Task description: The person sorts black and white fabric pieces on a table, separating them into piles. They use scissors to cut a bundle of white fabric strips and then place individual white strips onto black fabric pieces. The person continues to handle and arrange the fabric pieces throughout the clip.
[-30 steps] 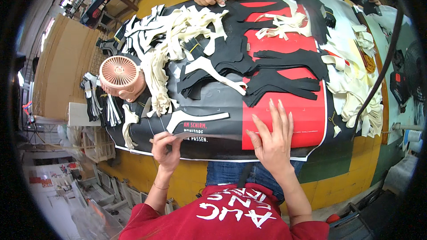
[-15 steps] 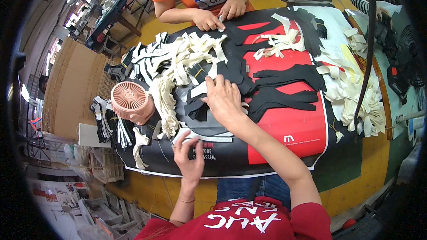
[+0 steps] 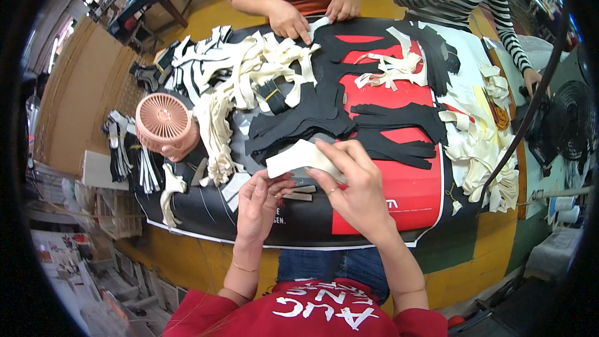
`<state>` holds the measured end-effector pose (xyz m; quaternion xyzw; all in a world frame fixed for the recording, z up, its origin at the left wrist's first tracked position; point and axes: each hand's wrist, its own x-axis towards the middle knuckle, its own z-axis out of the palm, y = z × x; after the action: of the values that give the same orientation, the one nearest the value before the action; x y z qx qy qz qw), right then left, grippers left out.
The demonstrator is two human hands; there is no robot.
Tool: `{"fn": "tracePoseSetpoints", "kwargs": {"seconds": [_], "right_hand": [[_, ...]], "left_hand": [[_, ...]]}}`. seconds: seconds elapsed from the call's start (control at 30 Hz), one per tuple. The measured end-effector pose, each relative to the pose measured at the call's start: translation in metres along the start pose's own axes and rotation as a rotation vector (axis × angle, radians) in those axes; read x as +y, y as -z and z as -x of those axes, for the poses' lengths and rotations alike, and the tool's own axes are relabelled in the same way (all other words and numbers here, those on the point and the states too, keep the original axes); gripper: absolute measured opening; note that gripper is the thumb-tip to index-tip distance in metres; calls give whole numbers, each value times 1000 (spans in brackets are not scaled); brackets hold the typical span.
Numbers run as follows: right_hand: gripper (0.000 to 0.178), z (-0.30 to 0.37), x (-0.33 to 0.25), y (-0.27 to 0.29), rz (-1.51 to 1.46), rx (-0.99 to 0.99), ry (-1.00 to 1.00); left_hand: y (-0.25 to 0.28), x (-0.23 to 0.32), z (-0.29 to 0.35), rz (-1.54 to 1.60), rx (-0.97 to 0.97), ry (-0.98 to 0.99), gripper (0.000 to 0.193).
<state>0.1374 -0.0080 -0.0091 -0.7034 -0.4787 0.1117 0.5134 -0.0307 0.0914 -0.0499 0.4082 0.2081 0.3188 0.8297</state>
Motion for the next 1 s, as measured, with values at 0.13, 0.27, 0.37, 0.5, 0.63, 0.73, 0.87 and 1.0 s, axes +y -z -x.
{"fn": "tracePoseSetpoints", "kwargs": {"seconds": [0.13, 0.27, 0.37, 0.5, 0.63, 0.73, 0.87, 1.0], "right_hand": [[44, 22, -1, 15, 2, 51, -64], [42, 35, 0, 22, 40, 60, -130], [42, 40, 2, 22, 48, 77, -134], [42, 41, 2, 19, 143, 144, -50], [35, 46, -9, 24, 274, 230, 26], [27, 58, -24, 27, 124, 110, -84], [15, 65, -28, 27, 280, 112, -3], [12, 65, -27, 33, 315, 112, 13]], "left_hand": [[-7, -7, 4, -8, -62, 84, 21], [-16, -10, 6, 0, -82, 145, 18], [-22, -10, 8, 18, -97, 157, 17], [-28, -9, 9, -104, -85, 125, 14], [-41, -7, 12, -245, -48, 11, 11], [-49, -6, 10, -542, -85, -198, 10], [-63, -7, 13, -772, -115, -350, 10], [-69, -12, 10, -843, -155, -483, 13]]}}
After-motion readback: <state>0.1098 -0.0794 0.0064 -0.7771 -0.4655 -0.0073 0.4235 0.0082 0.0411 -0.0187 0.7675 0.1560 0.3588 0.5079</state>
